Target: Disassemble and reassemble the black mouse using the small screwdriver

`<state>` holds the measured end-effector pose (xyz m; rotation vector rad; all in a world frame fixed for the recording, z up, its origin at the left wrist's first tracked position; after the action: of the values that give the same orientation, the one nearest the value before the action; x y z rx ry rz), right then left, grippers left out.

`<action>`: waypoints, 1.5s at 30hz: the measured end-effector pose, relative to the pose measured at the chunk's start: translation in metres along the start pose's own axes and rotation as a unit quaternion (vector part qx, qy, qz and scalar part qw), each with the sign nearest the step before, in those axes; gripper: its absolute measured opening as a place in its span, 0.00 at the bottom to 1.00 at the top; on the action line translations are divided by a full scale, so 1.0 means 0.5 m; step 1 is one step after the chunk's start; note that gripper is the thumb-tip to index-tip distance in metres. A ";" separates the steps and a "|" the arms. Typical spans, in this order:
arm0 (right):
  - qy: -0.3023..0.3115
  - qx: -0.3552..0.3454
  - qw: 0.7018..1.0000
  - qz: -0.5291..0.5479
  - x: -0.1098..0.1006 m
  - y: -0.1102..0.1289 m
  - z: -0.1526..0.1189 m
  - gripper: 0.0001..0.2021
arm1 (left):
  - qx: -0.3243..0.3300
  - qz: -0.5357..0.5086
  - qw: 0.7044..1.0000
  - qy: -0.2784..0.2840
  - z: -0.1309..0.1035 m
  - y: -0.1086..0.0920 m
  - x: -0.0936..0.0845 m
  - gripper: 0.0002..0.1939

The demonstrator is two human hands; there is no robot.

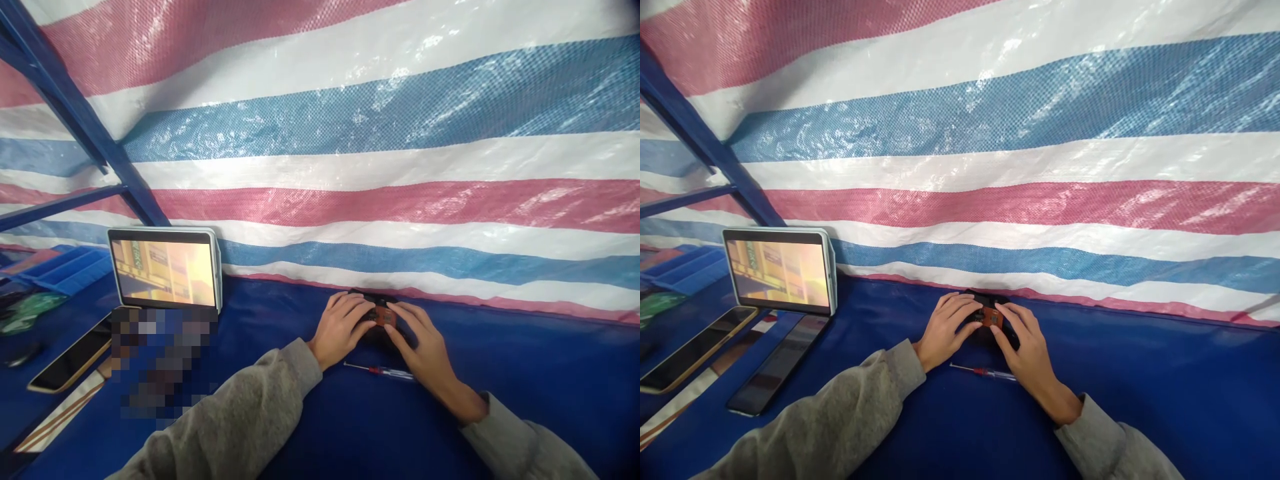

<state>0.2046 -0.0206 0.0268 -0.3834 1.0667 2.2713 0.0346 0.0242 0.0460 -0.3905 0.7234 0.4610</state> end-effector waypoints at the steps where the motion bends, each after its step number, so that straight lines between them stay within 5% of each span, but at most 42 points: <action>1: -0.007 0.006 1.000 0.005 -0.001 0.001 0.001 0.18 | -0.002 -0.001 1.000 -0.007 0.001 -0.001 0.000 0.14; 15: -0.070 0.037 0.997 0.019 -0.013 -0.001 -0.002 0.18 | -0.011 -0.086 0.996 -0.007 -0.009 -0.003 0.011 0.19; 45: -0.061 0.082 0.991 0.090 -0.014 -0.011 -0.008 0.19 | -0.006 -0.065 0.998 -0.019 -0.009 0.003 0.009 0.21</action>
<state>0.2134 -0.0234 0.0241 -0.0827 1.2584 2.3077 0.0345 0.0247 0.0394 -0.4359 0.6537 0.3483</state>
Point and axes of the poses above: each hand's wrist, its own z-axis towards the middle knuckle, its own x-axis out of the palm, y = z × x, the point moved 5 cm from there along z, towards the middle knuckle, and after that the axes turned 12 degrees about z, right-handed, at the moved point
